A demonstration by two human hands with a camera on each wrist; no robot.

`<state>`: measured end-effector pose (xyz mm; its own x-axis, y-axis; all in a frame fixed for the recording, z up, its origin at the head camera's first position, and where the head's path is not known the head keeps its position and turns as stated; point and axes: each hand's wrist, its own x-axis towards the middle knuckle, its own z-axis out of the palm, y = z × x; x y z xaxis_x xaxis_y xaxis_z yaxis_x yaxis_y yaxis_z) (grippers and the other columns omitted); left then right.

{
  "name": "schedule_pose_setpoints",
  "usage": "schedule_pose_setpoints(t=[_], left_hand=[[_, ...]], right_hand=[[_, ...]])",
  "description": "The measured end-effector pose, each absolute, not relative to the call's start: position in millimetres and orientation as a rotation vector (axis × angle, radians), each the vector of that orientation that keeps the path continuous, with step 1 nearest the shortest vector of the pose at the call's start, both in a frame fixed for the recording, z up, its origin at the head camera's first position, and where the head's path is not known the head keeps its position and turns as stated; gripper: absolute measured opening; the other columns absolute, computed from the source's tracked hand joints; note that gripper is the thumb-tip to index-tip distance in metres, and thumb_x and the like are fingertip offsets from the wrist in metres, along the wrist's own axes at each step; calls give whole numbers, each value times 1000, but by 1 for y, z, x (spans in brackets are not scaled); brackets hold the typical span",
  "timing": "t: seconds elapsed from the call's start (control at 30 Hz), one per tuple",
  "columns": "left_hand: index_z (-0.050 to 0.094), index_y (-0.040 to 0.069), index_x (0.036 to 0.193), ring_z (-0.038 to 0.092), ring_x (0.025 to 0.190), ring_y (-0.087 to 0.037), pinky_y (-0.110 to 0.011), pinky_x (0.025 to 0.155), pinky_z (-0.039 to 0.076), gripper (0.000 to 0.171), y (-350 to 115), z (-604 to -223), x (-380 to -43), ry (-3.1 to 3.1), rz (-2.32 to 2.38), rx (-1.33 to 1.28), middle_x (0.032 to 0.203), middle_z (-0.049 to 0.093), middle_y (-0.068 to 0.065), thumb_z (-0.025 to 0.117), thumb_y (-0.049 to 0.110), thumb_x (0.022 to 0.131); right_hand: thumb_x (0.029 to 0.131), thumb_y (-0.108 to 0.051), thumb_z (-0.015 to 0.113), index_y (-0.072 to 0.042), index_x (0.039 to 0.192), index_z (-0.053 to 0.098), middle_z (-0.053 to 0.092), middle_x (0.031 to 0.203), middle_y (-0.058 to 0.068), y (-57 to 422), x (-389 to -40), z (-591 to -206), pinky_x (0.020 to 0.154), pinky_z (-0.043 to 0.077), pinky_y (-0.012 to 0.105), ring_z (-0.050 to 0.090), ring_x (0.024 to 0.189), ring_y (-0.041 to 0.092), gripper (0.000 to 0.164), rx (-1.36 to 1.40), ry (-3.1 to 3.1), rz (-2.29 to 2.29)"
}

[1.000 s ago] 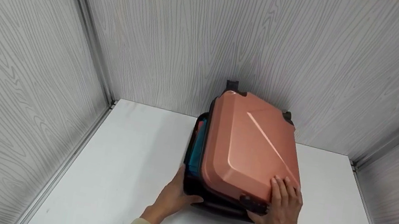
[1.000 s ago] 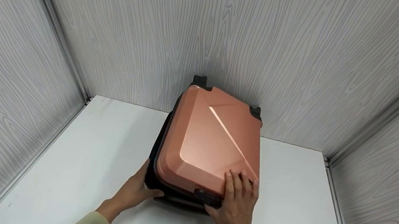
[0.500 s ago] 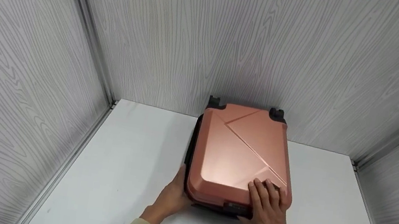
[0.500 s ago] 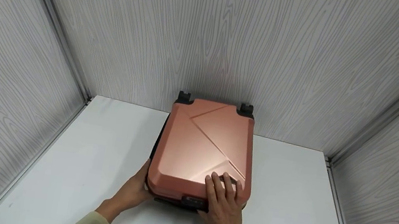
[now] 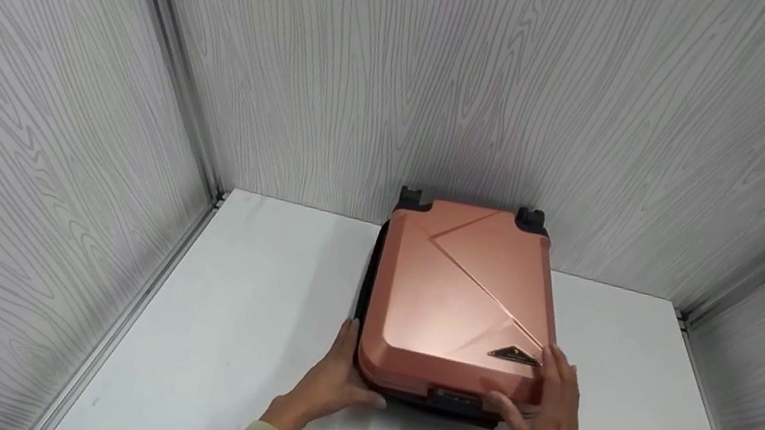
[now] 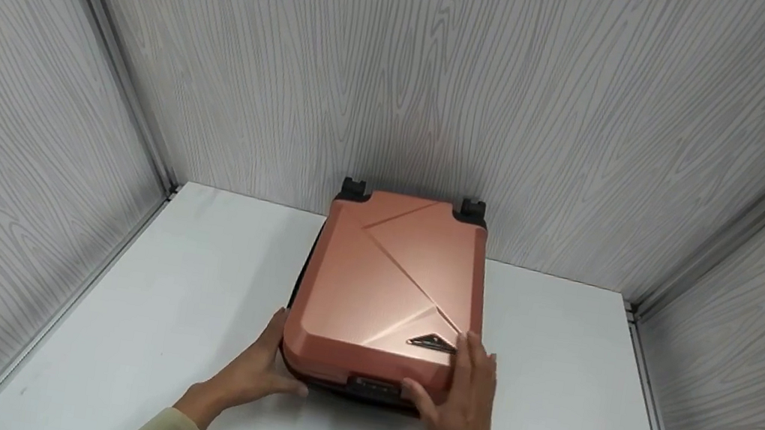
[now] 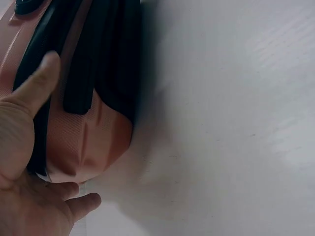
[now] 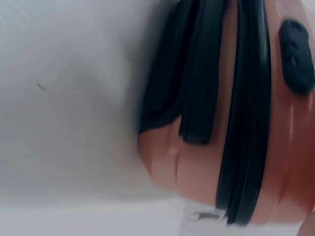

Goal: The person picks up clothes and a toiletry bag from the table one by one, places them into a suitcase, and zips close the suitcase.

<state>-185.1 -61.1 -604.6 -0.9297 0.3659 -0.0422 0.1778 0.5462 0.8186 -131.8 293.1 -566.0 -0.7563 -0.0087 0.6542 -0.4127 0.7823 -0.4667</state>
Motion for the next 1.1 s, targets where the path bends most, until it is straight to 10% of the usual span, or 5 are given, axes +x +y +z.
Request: schedule_pose_setpoints(t=[0.13,0.3,0.63,1.1], left_hand=[[-9,14,170,10,163,-42,-58,125,30,148,-62,-600,-185,2531,1298,396,177,-13,-14,90,65,72],[-4,13,171,11,163,-40,-57,126,29,142,-57,-596,-189,2519,1348,348,178,-10,-15,83,72,75],[2,28,172,44,149,-28,-52,119,40,122,-59,-585,-199,2412,1729,417,170,33,-9,85,54,86],[1,34,171,39,153,-27,-53,122,36,124,-61,-601,-194,2453,1723,469,172,28,-5,90,45,84]], right_hand=[[94,-38,79,-8,169,19,26,171,23,307,-132,-558,122,26,70,25,158,46,100,-96,-2519,1191],[102,-58,60,-13,171,1,15,176,21,312,-136,-553,124,26,66,20,161,43,101,-326,-2706,1479],[100,-58,64,-29,171,-6,8,178,12,306,-141,-555,123,27,66,13,163,40,104,-273,-2671,1590],[90,-41,85,-21,171,-6,10,176,19,310,-145,-572,118,37,64,26,158,43,123,-100,-2669,1565]])
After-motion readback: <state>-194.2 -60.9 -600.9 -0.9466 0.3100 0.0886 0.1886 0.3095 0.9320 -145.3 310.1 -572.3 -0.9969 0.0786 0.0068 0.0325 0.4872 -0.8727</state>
